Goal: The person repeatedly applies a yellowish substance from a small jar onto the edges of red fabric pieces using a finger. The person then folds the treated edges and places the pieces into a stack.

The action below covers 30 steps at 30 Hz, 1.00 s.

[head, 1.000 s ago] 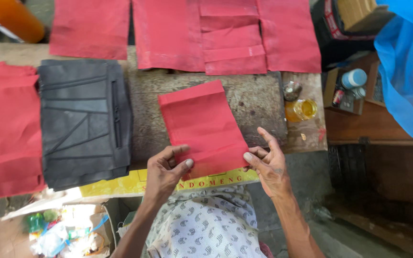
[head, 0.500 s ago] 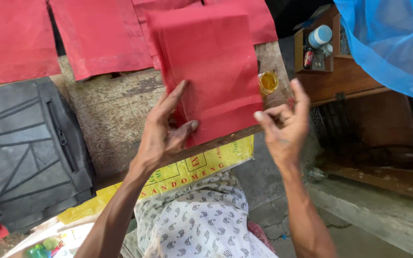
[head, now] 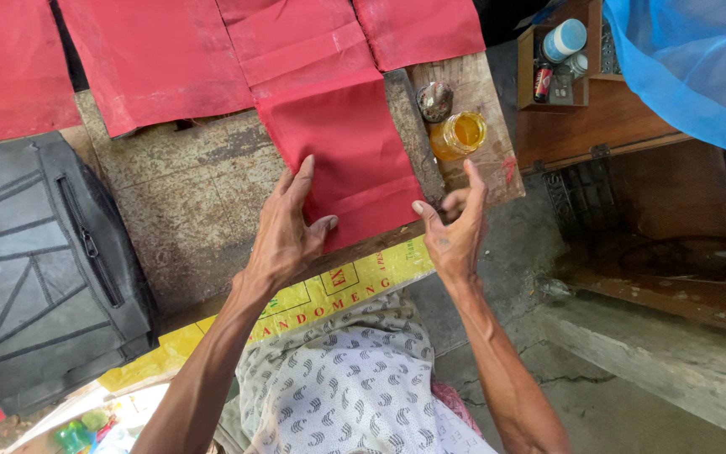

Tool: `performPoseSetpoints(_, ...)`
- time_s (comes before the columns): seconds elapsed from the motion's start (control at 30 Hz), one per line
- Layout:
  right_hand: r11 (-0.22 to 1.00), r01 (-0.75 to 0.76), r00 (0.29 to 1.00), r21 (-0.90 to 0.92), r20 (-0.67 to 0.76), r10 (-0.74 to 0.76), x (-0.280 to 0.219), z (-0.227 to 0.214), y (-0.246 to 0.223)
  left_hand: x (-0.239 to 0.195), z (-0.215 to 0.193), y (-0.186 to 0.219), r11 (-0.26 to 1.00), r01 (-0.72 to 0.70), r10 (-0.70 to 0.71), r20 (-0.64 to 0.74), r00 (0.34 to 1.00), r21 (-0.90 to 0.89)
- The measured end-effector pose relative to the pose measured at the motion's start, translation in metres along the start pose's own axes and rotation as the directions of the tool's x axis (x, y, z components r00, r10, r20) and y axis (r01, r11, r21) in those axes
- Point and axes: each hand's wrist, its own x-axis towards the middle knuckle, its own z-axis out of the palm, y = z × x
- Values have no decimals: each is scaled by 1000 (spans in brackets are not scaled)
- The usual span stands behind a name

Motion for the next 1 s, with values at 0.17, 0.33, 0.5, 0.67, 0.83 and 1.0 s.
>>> performPoseSetpoints(0.17,934,-130,958,333,-201,205,-4,1,20,1,-1,5,1000,-4,4,-6,1000,17)
performPoseSetpoints(0.33,982,37,989,184,-147,-10,39,-54,19,2,-4,9,999,22,-22,9,1000,32)
performPoseSetpoints(0.5,808,436,879,-395,380,-288,103,-84,-3,-1,-4,6,1000,12,-13,30,999,27)
performPoseSetpoints(0.67,777,431,818,-459,562,-121,132,-65,8,-1,-7,1,997,-30,25,67,997,74)
performPoseSetpoints(0.83,848,358,827,-392,555,-92,139,-54,25,6,-21,13,998,34,-41,158,987,48)
performPoseSetpoints(1.0,993,86,928,-83,370,-49,116,-80,20,5,-25,15,999,27,-30,176,984,22)
